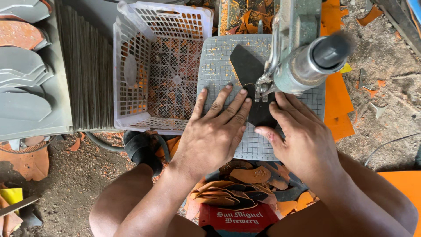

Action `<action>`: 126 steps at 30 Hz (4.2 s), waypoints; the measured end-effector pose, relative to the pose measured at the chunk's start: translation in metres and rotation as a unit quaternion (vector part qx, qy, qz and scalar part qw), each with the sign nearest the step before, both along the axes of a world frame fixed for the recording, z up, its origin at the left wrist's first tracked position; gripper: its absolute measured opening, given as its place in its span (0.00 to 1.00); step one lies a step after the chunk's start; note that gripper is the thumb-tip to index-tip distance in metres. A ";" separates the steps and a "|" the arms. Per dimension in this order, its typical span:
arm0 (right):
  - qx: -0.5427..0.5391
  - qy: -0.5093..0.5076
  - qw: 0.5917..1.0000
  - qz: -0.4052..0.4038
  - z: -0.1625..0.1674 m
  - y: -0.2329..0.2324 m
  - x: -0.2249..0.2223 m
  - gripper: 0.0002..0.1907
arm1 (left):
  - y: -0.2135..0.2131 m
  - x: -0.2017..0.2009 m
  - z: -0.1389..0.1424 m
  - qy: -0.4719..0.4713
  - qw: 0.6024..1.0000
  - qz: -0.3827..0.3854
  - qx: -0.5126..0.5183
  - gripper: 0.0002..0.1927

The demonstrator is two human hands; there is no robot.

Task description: The person uses a manual press cutting machine to cut black and orange rubber-like material pieces. They place each piece under the press, operate the lever to cut, and then remove the cut pieces, placing them into a white plastic basket.

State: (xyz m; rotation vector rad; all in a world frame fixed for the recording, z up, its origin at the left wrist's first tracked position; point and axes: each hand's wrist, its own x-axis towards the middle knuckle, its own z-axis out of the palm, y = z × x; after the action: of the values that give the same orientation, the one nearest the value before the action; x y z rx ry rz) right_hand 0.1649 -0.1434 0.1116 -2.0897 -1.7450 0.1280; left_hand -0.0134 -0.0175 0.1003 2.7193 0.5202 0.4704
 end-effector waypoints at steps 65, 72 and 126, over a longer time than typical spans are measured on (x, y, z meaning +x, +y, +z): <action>0.039 0.061 0.997 -0.003 -0.006 0.005 0.029 0.17 | 0.014 0.007 -0.001 0.017 0.999 0.012 0.038 0.24; 0.039 0.050 0.998 0.000 -0.007 0.007 0.033 0.16 | 0.014 0.009 -0.001 0.013 0.999 0.019 0.038 0.24; 0.003 0.061 0.998 -0.020 -0.012 0.031 0.057 0.06 | 0.010 0.023 -0.003 0.025 0.993 0.100 0.063 0.23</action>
State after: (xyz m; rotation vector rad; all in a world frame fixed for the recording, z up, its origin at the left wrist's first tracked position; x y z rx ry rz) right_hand 0.2222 -0.1124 0.0991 -2.0657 -1.6305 0.2326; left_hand 0.0094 -0.0077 0.0977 2.8185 0.8060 0.5027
